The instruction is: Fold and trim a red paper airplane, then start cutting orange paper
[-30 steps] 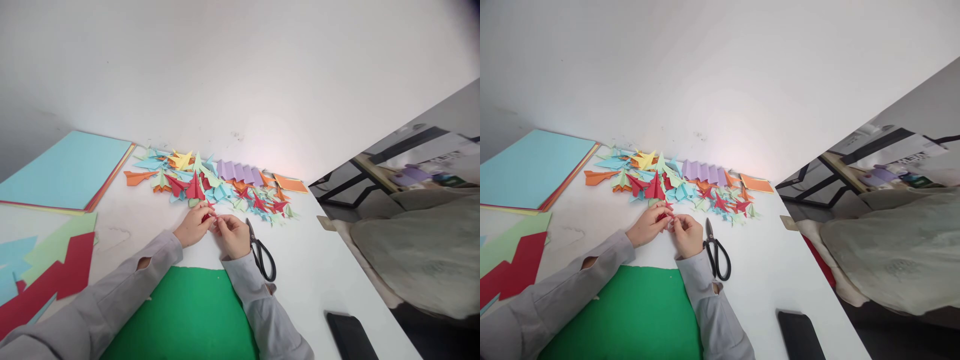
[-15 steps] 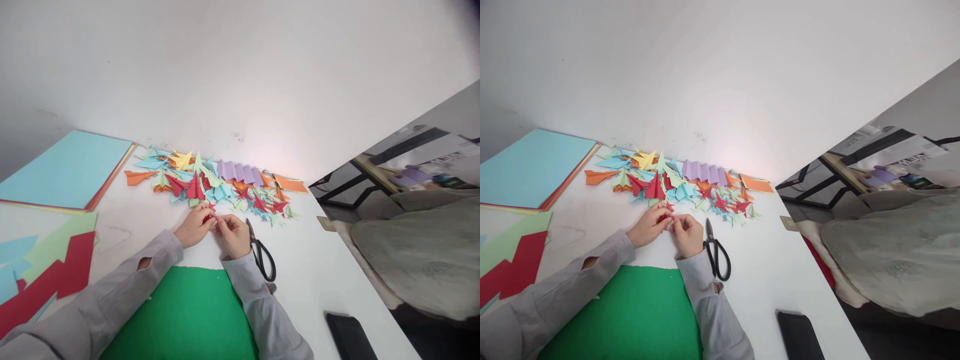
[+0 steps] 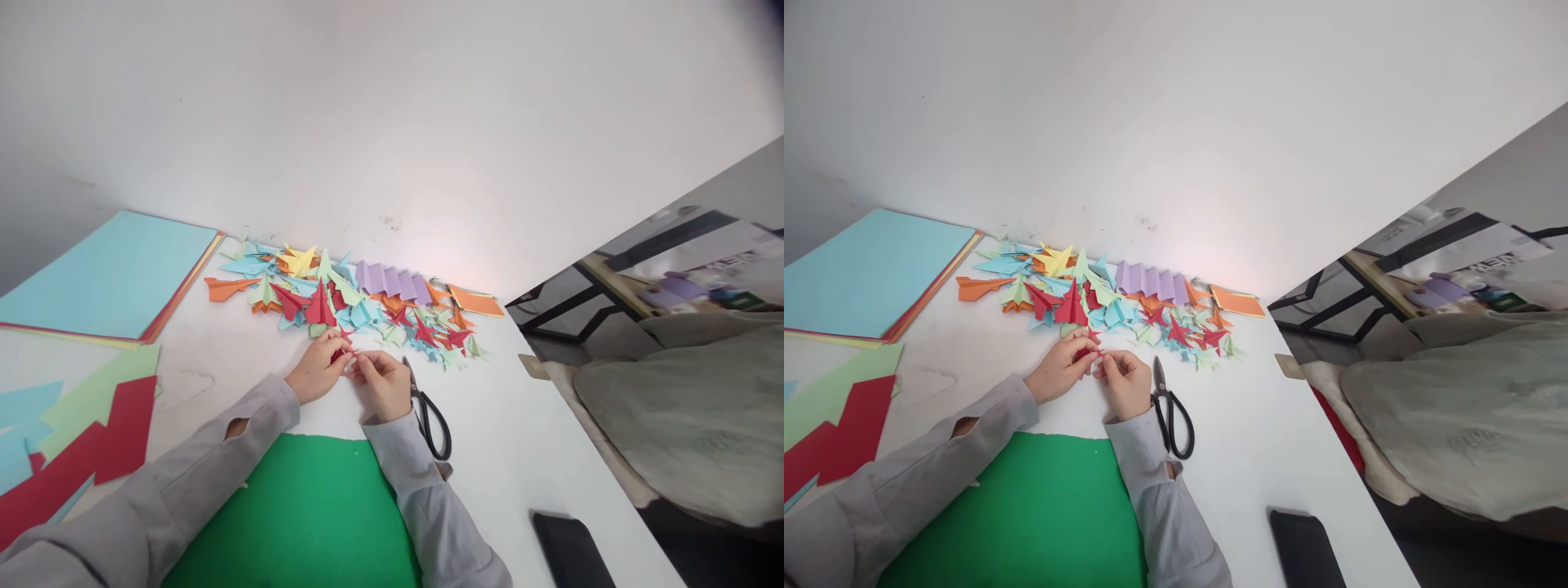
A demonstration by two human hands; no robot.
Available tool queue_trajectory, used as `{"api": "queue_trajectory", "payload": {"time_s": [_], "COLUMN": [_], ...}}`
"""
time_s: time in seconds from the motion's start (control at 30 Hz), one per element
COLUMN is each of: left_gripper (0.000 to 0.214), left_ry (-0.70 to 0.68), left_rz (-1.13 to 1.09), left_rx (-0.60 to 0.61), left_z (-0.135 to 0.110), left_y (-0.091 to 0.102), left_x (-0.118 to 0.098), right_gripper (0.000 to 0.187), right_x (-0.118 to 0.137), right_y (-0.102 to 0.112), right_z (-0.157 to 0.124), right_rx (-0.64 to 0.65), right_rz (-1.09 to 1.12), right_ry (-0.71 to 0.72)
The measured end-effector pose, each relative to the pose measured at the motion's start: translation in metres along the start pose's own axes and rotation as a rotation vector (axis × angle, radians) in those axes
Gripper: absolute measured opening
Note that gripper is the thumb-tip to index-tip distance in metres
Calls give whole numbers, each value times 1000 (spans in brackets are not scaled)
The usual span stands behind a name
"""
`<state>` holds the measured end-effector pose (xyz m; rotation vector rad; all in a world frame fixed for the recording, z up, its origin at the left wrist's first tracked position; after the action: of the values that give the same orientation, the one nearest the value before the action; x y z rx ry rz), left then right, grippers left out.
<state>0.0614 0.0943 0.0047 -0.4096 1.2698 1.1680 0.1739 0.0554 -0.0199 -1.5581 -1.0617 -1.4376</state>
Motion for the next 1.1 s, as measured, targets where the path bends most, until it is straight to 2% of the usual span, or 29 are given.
{"api": "queue_trajectory", "payload": {"time_s": [0.27,0.47,0.53,0.6,0.7,0.83,0.93,1.1], "left_gripper": [12,10,10,11,12,11,11,12], "left_ry": [10,44,87,114,123,155,176,206], "left_rz": [2,-54,-98,-130,-154,-206,-247,-285], "left_rx": [2,-17,-14,-13,-14,-13,-17,-35], "left_z": [0,0,0,1,1,1,1,1], "left_y": [-1,0,-1,-2,-2,-3,-4,-4], "left_x": [3,5,8,10,10,14,17,21], "right_gripper": [19,21,20,19,21,21,20,19], "right_x": [2,6,15,29,48,60,63,58], "right_y": [0,-1,-1,-4,-18,-32,-40,-47], "right_z": [-1,-3,-7,-16,-34,-53,-59,-60], "right_rx": [-1,-18,-50,-105,-181,-285,-318,-290], "right_rz": [-36,-183,-308,-505,-836,-1121,-1244,-1317], "right_ry": [25,107,218,402,703,964,1059,1020]}}
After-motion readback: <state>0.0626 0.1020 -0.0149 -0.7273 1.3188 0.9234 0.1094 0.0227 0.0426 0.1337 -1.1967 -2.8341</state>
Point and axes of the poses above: each hand's wrist, its own z-axis towards the middle knuckle, its own y-axis out of the back of the hand, x = y × z, the point moved 10 cm from there along z, towards the middle knuckle, and after that the axes turned 6 degrees about -y, right-handed, at the moved point
